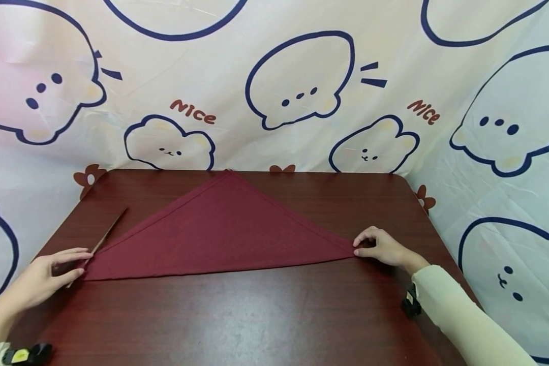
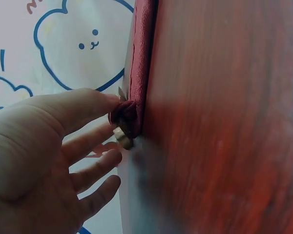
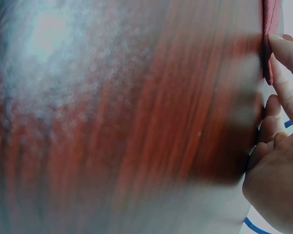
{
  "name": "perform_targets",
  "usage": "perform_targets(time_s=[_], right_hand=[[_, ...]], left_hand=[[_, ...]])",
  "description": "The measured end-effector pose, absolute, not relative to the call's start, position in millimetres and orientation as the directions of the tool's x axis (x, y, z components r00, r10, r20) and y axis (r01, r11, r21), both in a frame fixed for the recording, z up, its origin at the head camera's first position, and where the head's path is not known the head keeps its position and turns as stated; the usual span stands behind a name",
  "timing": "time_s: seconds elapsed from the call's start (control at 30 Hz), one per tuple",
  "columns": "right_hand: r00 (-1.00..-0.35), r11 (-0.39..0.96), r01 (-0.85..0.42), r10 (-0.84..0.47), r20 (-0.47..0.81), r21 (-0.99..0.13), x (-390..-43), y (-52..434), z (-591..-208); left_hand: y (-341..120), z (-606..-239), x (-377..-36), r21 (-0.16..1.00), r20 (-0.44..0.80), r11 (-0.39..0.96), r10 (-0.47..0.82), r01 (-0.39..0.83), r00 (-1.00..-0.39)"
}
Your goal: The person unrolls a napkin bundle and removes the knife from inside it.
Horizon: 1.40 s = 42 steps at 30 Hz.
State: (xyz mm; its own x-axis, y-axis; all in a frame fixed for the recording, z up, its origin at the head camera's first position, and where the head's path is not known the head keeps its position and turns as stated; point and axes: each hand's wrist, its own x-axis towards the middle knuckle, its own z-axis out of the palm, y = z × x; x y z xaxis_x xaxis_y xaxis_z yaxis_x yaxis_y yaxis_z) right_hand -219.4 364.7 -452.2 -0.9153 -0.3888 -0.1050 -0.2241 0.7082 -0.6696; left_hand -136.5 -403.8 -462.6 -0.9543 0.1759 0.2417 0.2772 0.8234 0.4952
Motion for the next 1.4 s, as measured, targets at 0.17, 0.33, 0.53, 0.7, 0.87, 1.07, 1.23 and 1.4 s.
perform_targets(time_s=[0.17, 0.33, 0.53, 0.7, 0.87, 1.07, 1.23, 1.4], right_hand=[[-0.915, 0.710, -0.221, -0.388, -0.110, -0.669, -219.2, 365.0, -452.1], [-0.915, 0.706, -0.223, -0.389, -0.105, -0.672, -218.5, 364.3, -451.0], [-0.917, 0.707, -0.220, -0.386, -0.105, -0.673, -218.4, 363.6, -450.1], [-0.917, 0.707, -0.223, -0.386, -0.102, -0.671, -218.0, 363.6, -450.5], [-0.919, 0.712, -0.217, -0.380, -0.107, -0.668, -217.7, 363.2, -450.4], [-0.919, 0.714, -0.217, -0.379, -0.107, -0.666, -218.4, 362.5, -450.5], [-0.919, 0.714, -0.218, -0.380, -0.107, -0.665, -219.1, 362.9, -451.5], [-0.919, 0.716, -0.214, -0.379, -0.112, -0.664, -219.7, 363.6, -452.5]], left_hand=[[-405.2, -460.8, -135.3, 0.475, 0.195, 0.850, 0.149, 0.227, -0.969], [-401.3, -458.7, -137.2, 0.459, 0.173, 0.864, 0.142, 0.207, -0.975], [-391.3, -456.0, -142.9, 0.433, 0.130, 0.888, 0.112, 0.158, -0.985], [-387.6, -452.6, -144.9, 0.416, 0.073, 0.903, 0.089, 0.112, -0.993], [-390.0, -454.6, -143.5, 0.405, 0.096, 0.906, 0.095, 0.126, -0.991], [-394.5, -457.3, -144.0, 0.402, 0.136, 0.905, 0.092, 0.140, -0.986], [-395.9, -458.5, -144.4, 0.395, 0.140, 0.908, 0.089, 0.138, -0.986], [-397.8, -456.7, -142.9, 0.417, 0.111, 0.901, 0.078, 0.118, -0.991]])
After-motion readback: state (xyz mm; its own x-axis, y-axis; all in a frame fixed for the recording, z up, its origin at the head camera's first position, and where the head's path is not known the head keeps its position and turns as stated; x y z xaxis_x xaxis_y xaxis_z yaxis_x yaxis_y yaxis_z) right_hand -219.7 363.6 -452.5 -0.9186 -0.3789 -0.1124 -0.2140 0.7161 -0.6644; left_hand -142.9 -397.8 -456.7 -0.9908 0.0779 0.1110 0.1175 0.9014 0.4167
